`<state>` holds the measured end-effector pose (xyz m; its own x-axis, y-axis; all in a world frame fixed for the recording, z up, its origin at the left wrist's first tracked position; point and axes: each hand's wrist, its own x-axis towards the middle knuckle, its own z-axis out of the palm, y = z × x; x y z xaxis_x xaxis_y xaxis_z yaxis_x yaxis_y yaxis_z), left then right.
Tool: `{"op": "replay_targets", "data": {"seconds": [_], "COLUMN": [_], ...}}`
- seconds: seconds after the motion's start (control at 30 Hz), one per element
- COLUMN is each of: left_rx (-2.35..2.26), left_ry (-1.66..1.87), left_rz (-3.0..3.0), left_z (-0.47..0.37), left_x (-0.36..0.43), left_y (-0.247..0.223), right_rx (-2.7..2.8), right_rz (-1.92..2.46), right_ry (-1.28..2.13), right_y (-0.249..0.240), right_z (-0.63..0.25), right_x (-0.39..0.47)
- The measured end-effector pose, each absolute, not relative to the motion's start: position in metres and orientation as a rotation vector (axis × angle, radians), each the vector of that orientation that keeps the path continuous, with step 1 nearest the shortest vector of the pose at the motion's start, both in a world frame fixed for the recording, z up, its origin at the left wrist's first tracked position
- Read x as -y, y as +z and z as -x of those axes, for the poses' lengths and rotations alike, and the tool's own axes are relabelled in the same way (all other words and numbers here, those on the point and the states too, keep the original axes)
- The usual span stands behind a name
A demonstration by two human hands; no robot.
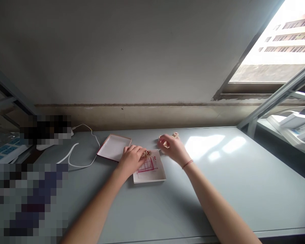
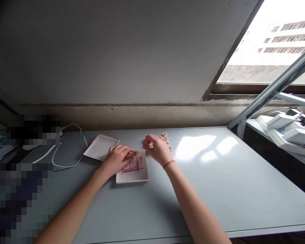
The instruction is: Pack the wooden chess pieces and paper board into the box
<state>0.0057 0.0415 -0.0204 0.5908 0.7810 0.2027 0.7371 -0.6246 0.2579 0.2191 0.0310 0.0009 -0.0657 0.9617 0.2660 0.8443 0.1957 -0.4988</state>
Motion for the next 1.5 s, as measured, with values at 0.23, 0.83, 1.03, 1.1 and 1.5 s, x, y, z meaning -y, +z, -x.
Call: {"op": "replay_targets", "data": {"seconds": [0.23, 0.83, 1.03, 1.1, 1.5], "left_rx": [-1.223, -1.125, -1.009, -1.038, -1.114], "left_ry": [0.506, 0.82, 1.002, 0.985, 0.55], "left_rz": [-2.691, -2.668, -2.506, -2.508, -2.862], "left_z": [-0.005, -0.013, -0.023, -0.024, -0.043], "left_x": [-0.042, -0.035, -0.025, -0.024, -0.029], "left_y": [-0.023, -0.016, -0.015, -0.014, -0.011], "right_rx": [1.62, 1.88, 1.683, 1.612, 1.368], "right_rz": [2.532, 1.601, 1.215, 1.199, 1.252], "right_ry": [0.276, 0.621, 1.008, 1.034, 0.961], "right_y": [0.008, 0.028, 0.017, 0.013, 0.001], "right_z": [-0.281, -0.228, -0.203, -0.209, -0.226], "right_x": [-0.093, -0.037, 0.0, -0.002, -0.008]}}
